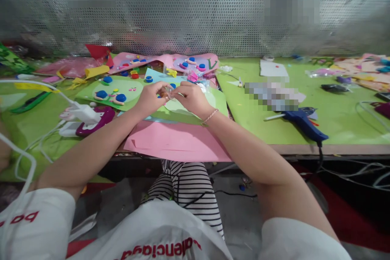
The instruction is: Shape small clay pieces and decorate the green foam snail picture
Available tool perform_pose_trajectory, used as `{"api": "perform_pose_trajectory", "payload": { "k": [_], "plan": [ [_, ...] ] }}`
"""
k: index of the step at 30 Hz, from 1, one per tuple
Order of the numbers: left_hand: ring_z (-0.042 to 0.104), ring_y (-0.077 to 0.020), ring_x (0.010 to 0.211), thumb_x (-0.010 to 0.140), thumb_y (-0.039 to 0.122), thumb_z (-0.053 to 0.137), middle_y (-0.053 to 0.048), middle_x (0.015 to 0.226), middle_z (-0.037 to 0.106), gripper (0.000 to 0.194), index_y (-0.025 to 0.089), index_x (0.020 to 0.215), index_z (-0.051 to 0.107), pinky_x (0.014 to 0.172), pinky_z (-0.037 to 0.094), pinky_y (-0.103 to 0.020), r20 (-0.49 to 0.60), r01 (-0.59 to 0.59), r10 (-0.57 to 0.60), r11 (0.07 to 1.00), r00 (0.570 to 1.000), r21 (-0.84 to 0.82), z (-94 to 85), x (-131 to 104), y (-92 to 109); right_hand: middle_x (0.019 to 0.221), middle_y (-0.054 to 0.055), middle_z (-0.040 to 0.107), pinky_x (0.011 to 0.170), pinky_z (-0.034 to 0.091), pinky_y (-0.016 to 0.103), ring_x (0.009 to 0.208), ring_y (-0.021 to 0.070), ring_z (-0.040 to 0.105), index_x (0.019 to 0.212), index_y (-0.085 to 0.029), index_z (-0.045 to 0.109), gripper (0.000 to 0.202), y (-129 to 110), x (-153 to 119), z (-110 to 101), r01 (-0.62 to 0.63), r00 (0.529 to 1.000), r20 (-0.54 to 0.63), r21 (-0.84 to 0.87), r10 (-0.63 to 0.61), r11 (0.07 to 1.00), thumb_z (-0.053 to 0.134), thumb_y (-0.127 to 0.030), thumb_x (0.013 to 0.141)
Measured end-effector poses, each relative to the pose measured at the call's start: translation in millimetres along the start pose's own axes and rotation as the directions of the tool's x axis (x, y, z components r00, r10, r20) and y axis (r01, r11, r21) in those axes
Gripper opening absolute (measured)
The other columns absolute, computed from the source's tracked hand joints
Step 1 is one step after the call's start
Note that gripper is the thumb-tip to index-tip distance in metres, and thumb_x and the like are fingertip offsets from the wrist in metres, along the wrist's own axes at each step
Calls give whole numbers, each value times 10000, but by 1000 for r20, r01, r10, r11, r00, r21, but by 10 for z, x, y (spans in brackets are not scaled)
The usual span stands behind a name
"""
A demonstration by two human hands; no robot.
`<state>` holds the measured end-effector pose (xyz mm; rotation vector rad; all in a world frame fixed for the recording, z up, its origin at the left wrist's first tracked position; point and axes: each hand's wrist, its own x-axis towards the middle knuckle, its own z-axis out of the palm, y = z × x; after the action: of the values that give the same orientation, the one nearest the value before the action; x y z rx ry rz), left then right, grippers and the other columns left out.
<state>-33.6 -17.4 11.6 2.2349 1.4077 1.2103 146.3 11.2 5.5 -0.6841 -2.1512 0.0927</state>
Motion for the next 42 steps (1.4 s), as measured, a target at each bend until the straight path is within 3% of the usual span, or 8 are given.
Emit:
{"api": "perform_pose_trajectory", "payload": {
  "k": [10, 19, 24, 31, 37, 42],
  "plan": [
    [559, -106, 646, 696, 253, 679, -10, 738, 657, 298, 144, 971, 647, 634, 449, -232, 16, 84, -82, 983, 996, -165, 35, -11, -3, 597, 7, 523, 549, 379, 285, 560, 136, 471, 818, -251, 752, 191, -40, -10, 8, -26, 996, -79, 50, 30, 998, 575, -305, 866],
    [566, -116, 675, 671, 191, 664, -17, 749, 656, 322, 141, 989, 659, 669, 457, -246, 34, 121, -118, 982, 992, -144, 33, -25, -9, 574, -3, 483, 537, 356, 267, 552, 121, 430, 764, -230, 746, 248, -16, 37, -19, -76, 993, 100, 149, 62, 986, 554, -345, 870],
    [528, -103, 622, 647, 203, 667, 7, 685, 618, 348, 139, 989, 662, 614, 441, -233, 46, 130, -123, 971, 991, -200, 73, -28, -55, 583, -2, 510, 551, 356, 272, 544, 115, 432, 787, -223, 755, 270, -8, 46, -53, -95, 982, 181, 184, 62, 978, 570, -402, 869],
    [508, -89, 600, 569, 192, 679, 2, 699, 623, 366, 137, 930, 653, 566, 426, -218, 53, 256, -253, 908, 966, -332, 92, 25, -64, 566, 4, 492, 553, 347, 284, 551, 129, 441, 751, -221, 740, 315, -23, 34, -22, -144, 988, 72, 140, 135, 980, 561, -447, 879],
    [522, -92, 594, 560, 212, 685, -1, 698, 632, 355, 144, 905, 643, 543, 430, -215, 72, 276, -269, 884, 960, -377, 83, 33, -42, 563, -3, 474, 569, 358, 283, 561, 128, 431, 753, -228, 739, 296, -25, 26, -6, -164, 986, 6, 177, 165, 971, 567, -441, 866],
    [551, -101, 577, 582, 207, 696, -5, 675, 642, 309, 144, 878, 636, 547, 442, -224, 65, 271, -267, 882, 962, -385, 90, 42, -92, 580, -10, 484, 560, 360, 276, 563, 119, 424, 710, -209, 688, 270, -31, 59, -21, -286, 948, -37, 332, 315, 899, 621, -453, 805]
  ]
}}
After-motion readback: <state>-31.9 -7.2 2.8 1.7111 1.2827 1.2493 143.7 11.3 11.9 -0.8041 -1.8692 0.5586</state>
